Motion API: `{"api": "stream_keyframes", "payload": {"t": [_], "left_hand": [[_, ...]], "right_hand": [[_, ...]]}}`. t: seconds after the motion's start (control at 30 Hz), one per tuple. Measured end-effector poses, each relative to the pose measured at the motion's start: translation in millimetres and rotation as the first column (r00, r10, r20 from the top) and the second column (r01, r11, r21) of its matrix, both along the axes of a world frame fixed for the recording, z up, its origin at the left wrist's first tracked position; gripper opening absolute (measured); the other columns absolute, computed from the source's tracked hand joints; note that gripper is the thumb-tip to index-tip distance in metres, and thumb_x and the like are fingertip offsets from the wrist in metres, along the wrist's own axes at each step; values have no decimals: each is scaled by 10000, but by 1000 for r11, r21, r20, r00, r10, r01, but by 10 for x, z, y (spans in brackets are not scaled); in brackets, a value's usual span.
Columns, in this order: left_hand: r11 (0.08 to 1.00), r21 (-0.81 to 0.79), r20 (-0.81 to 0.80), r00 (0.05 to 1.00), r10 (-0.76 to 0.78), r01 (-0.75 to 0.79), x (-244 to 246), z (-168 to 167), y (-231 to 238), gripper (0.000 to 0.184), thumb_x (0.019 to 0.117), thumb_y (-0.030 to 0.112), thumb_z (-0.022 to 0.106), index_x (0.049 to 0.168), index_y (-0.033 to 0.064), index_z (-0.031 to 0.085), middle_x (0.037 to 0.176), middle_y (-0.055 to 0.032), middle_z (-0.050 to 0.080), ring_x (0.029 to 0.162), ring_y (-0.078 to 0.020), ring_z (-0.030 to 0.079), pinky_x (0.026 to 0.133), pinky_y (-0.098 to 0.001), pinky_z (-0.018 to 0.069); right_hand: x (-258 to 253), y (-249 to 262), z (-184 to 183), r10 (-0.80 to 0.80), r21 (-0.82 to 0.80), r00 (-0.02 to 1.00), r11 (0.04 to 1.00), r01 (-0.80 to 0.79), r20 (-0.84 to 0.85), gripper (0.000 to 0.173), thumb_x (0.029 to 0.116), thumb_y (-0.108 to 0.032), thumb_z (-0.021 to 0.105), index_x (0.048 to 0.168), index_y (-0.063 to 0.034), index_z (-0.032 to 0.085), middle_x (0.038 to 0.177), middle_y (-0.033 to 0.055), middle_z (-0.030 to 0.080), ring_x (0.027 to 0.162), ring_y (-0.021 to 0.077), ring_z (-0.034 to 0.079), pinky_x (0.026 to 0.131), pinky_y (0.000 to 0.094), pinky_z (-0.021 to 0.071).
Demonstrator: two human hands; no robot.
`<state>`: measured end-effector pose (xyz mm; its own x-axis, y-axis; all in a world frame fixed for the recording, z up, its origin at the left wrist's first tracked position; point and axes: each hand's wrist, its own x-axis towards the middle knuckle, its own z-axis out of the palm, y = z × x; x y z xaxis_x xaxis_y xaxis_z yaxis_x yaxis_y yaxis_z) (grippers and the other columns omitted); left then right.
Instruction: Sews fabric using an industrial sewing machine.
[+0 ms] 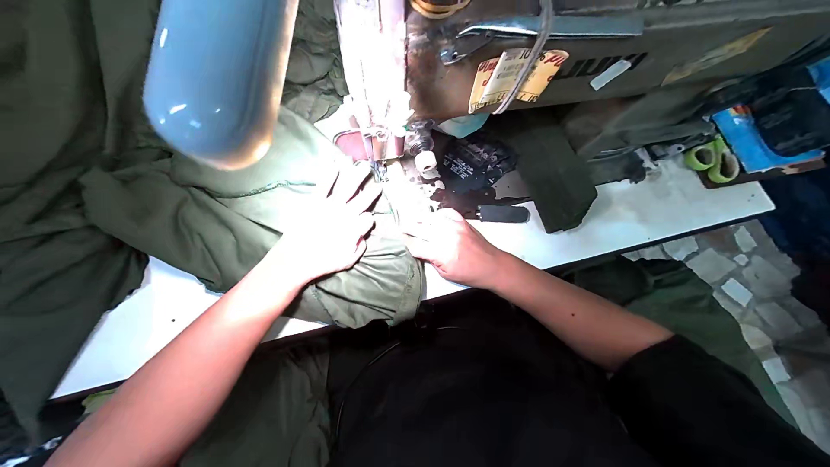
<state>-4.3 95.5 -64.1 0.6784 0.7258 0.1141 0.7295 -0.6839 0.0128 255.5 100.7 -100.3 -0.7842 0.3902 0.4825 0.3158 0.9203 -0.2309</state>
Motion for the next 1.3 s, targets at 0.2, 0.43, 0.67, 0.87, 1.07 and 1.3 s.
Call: {"api": "stream_keyframes", "payload": {"t": [0.2, 0.43, 0.67, 0.87, 1.07, 1.3], "left_hand": [[956, -107, 87, 956, 282, -272, 144, 143, 86, 408, 1031, 291, 423, 967, -10, 692, 916, -233, 685, 945, -472, 674, 808, -674, 480], [838, -117, -89, 846, 526, -533, 339, 63, 260, 485, 1050, 337, 396, 1452, 137, 578, 1358, -319, 554, 1273, -568, 505, 948, -767, 382], [810, -96, -88, 816, 572, -578, 276, -65, 508, 509, 1041, 402, 352, 1424, 166, 591, 1590, -219, 408, 1441, -491, 378, 967, -725, 359], [881, 4, 112, 876, 470, -473, 253, -156, 312, 495, 1039, 368, 384, 1396, 119, 621, 1560, -258, 437, 1486, -511, 312, 1115, -789, 179], [971, 56, 338, 919, 202, -234, -88, -345, -140, 323, 956, 177, 462, 978, -13, 722, 1218, -274, 655, 1204, -494, 583, 1008, -666, 413], [931, 46, 329, 885, 329, -363, -30, -121, -92, 358, 934, 229, 459, 881, -40, 690, 1177, -301, 656, 1154, -512, 608, 945, -681, 440]], "right_hand": [[-8, -11, -11, 13, -12, 1000, 1000, -13, 10, 200, 963, -82, 549, 894, -81, 737, 1173, 108, 743, 1094, 300, 689, 871, 472, 534], [0, 48, 7, -36, -50, 999, 998, 38, 27, 177, 947, -37, 557, 929, -62, 731, 1122, 135, 730, 1103, 314, 682, 891, 488, 534], [-78, 130, -17, -154, -124, 988, 980, 153, 5, 195, 930, -8, 569, 977, -53, 753, 1088, 177, 715, 1098, 362, 675, 934, 516, 530], [-77, 98, -48, -141, -67, 990, 988, 139, -30, 246, 944, 33, 532, 1028, -16, 759, 1121, 171, 737, 1122, 334, 686, 964, 488, 528], [-162, 79, -42, -56, -29, 998, 998, 56, -6, 245, 979, -67, 540, 1025, -50, 780, 1165, 159, 743, 1156, 346, 677, 1014, 516, 500], [-95, 173, 76, 59, 19, 995, 998, -61, 77, 220, 1003, -54, 535, 948, -17, 746, 1109, 175, 730, 1110, 336, 680, 984, 478, 523]]}}
